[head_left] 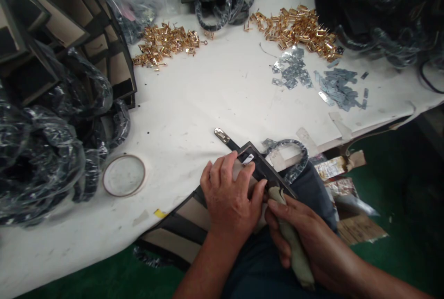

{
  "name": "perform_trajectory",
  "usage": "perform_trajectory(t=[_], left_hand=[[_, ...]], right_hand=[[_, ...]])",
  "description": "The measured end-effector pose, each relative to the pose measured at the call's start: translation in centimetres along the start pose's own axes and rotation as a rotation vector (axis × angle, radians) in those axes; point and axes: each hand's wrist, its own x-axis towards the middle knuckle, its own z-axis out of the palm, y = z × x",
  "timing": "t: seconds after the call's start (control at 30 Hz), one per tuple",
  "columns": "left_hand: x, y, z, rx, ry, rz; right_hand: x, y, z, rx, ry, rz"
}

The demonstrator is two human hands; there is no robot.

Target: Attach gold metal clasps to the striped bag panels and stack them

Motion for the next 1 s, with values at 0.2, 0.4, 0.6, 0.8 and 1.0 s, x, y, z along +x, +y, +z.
perform_trajectory(t=[0.2,0.4,0.6,0.8,1.0], left_hand=[[0.1,-0.1,0.0,-0.009,0.007,-0.002],[0.2,0.0,-0.1,-0.009,0.003,-0.012],[0.5,0.0,-0.1,0.000,-0.003,-0.022],[0.7,0.1,-0.1,0.016,-0.016,-0.028],[0.9,0.3,-0.1,0.034,-0.041,-0.037]], right_hand=[[0.4,-1.5,0.5,0.109,0.009,0.112],[0.9,-2.1,0.5,0.166,0.028,0.209],[1.2,-1.5,-0.1,0.285,-0.029,0.263],[1.3,-1.8,-0.8,0.397,-0.181,0.305],[1.8,-1.5,-1.9,0.491,-0.330,0.356]])
